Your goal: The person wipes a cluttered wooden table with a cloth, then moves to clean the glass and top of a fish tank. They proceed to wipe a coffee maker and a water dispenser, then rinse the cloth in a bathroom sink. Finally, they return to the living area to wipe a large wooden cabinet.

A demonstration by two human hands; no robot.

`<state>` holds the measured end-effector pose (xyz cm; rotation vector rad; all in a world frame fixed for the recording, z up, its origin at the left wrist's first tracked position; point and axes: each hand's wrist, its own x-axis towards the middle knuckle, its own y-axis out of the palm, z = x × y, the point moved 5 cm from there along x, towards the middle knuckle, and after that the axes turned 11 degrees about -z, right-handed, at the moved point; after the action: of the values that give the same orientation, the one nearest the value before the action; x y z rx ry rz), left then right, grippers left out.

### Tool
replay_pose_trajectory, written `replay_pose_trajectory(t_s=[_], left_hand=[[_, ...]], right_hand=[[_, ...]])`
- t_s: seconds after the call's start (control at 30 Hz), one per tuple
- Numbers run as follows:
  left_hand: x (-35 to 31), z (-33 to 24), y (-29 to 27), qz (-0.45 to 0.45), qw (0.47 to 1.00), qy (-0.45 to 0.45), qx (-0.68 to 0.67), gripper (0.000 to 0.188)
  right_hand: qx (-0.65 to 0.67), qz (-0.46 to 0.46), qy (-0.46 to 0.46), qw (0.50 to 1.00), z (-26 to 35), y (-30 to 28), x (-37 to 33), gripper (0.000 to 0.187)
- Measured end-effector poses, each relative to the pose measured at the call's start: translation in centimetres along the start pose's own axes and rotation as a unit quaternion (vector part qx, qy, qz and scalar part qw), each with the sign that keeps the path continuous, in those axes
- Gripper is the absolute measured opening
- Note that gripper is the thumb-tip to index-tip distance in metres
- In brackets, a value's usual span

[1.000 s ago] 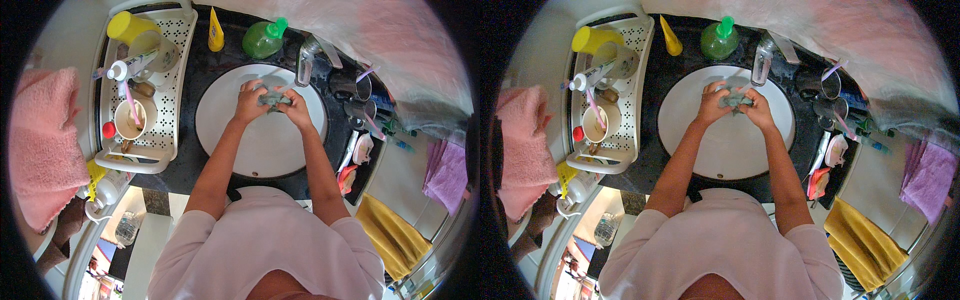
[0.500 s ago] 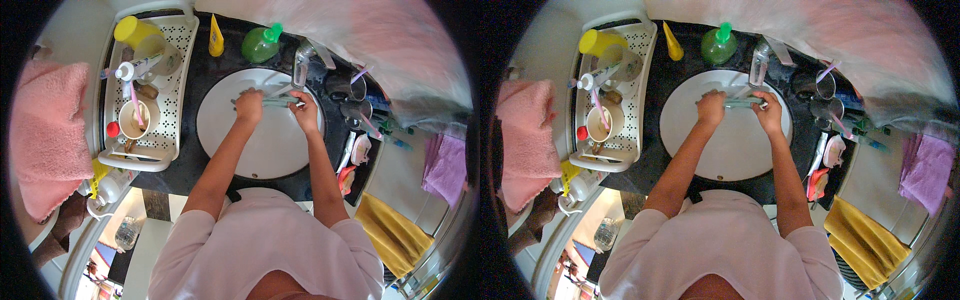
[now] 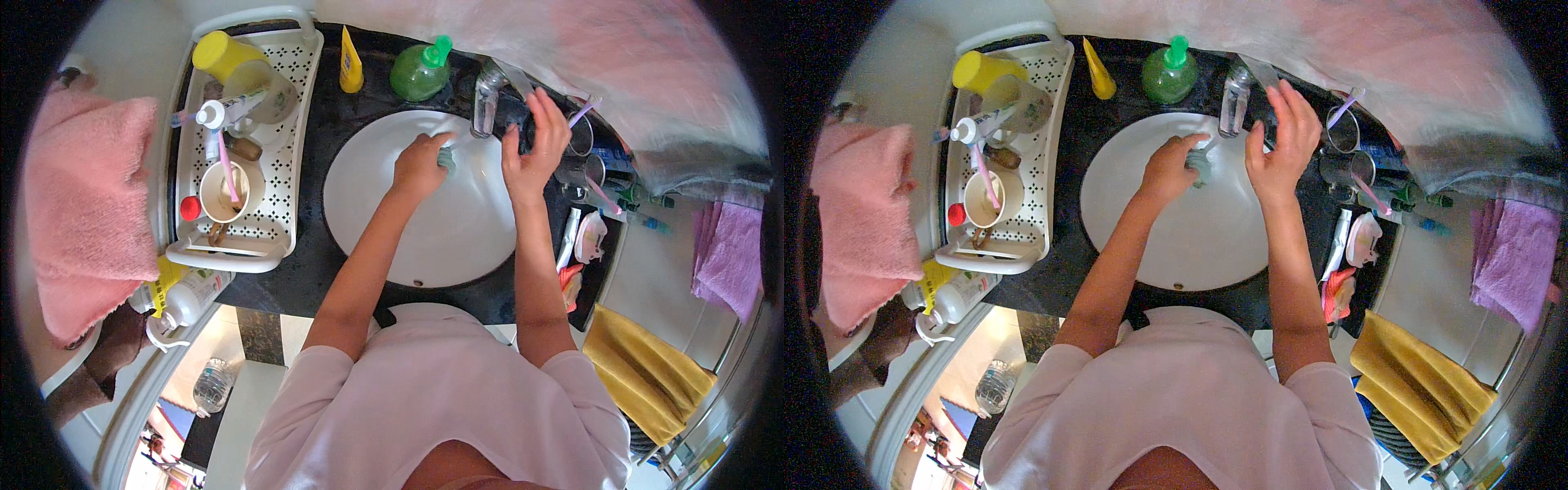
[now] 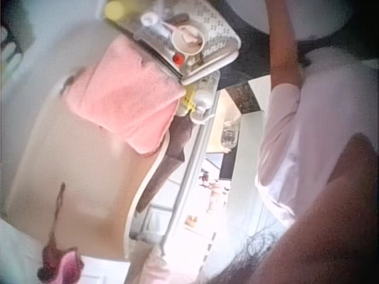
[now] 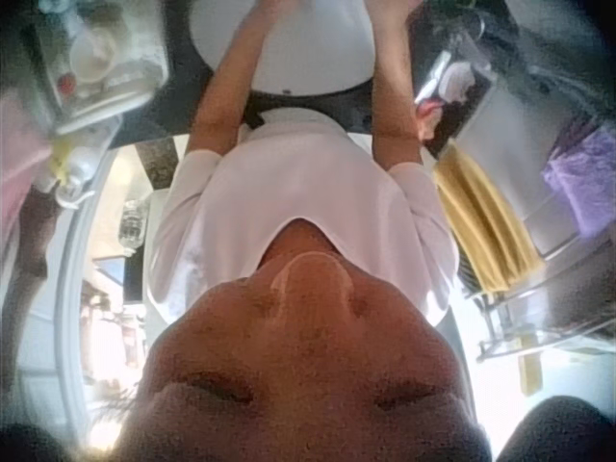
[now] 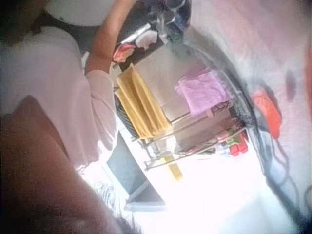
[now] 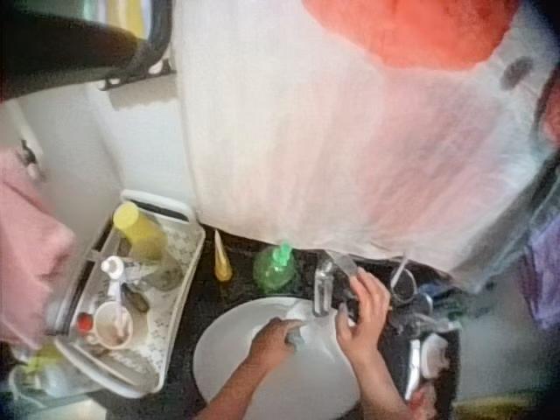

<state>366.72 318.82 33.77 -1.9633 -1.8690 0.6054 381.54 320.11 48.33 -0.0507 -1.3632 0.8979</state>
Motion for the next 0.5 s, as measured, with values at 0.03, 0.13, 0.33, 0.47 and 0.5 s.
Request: replay_pose_trajectory(t_s=[0.03,0.13,0.33,0.47,0.5], left_hand=[[0.0,0.7,0.1,0.016,0.999,0.000,-0.027,0.041],[-0.6,2.2,0.1,0.035,0.997,-0.003,-0.075,0.040],[-1.2,2.6,1.0,-0.011,0.975,-0.053,-0.218,0.034],[-0.1,1.3,1.1,-0.018,0.991,-0.025,-0.131,0.041],[0.1,1.2,1.6,-0.027,0.991,-0.026,-0.132,0.041]], right_hand=[[0.001,0.009,-0.001,1.000,0.1,0.2,-0.3,0.051],[-0.018,-0.036,-0.014,0.999,0.6,-0.9,-1.7,0.045],[0.021,0.024,0.044,0.999,0.2,-1.0,-5.6,0.036],[-0.019,-0.054,-0.014,0.998,0.8,-1.4,-1.5,0.047],[-0.007,-0.034,-0.024,0.999,0.8,-0.8,0.2,0.049]])
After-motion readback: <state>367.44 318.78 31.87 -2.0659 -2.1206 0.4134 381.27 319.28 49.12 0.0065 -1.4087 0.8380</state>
